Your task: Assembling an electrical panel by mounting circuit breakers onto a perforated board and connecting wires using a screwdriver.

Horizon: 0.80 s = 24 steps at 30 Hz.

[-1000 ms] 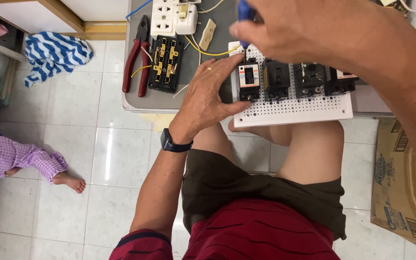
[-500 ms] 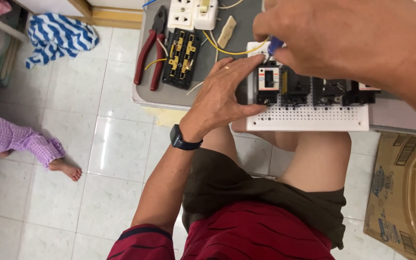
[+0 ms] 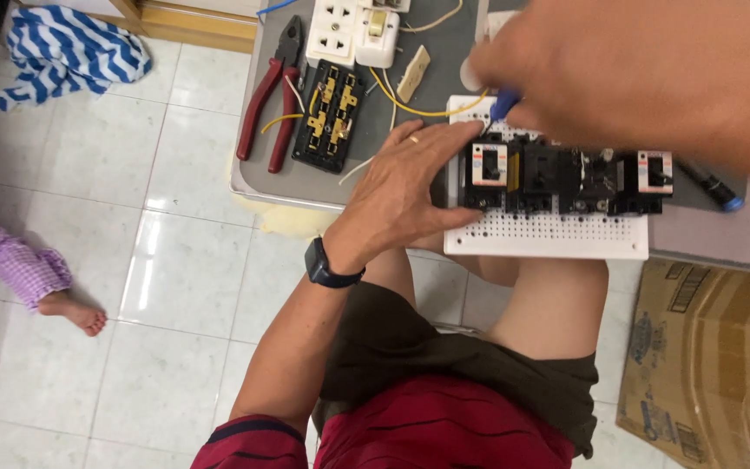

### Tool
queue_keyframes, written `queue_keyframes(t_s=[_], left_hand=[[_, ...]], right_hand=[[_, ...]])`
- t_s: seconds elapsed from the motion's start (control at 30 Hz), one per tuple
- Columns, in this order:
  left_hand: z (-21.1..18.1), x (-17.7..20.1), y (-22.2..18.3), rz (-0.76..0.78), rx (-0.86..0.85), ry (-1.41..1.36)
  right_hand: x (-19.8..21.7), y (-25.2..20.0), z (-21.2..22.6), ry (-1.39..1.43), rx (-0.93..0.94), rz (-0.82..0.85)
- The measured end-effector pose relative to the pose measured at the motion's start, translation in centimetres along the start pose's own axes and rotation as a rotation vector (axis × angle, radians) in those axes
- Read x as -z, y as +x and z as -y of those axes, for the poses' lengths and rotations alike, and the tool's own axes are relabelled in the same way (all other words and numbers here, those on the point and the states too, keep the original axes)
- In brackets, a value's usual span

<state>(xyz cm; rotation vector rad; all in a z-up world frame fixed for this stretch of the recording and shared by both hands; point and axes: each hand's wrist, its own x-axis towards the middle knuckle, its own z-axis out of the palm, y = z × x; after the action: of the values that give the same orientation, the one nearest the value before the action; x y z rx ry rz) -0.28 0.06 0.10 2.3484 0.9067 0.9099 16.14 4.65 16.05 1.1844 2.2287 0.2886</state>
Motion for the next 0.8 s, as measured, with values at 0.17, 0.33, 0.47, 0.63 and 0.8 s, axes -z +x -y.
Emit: queue_keyframes(t_s=[0.17,0.33,0.47,0.63,0.8], left_hand=[[-0.3,0.6,0.1,-0.006,0.006,-0.025],[-0.2,0.7,0.2,-0.036,-0.041,-0.05],[0.1,0.7,0.2,-0.037,-0.06,-0.057],[0.2,0.7,0.2,-0.026,-0.061,-0.059],[0.6,0.1,-0.3,-0.016,-0.075,-0.013]], right_hand=[[0.2,0.0,0.2,-0.219,0.118,-0.125],[1.4,0.6,0.1,0.27,-0.242,0.065],[1.1,0.3,-0.7,0.459,-0.438,0.12],[-0.8,-1.8,-1.6,0.667,-0.519,0.05],[-2.2,-8.1,-1.2,0.778,-0.429,-0.145]])
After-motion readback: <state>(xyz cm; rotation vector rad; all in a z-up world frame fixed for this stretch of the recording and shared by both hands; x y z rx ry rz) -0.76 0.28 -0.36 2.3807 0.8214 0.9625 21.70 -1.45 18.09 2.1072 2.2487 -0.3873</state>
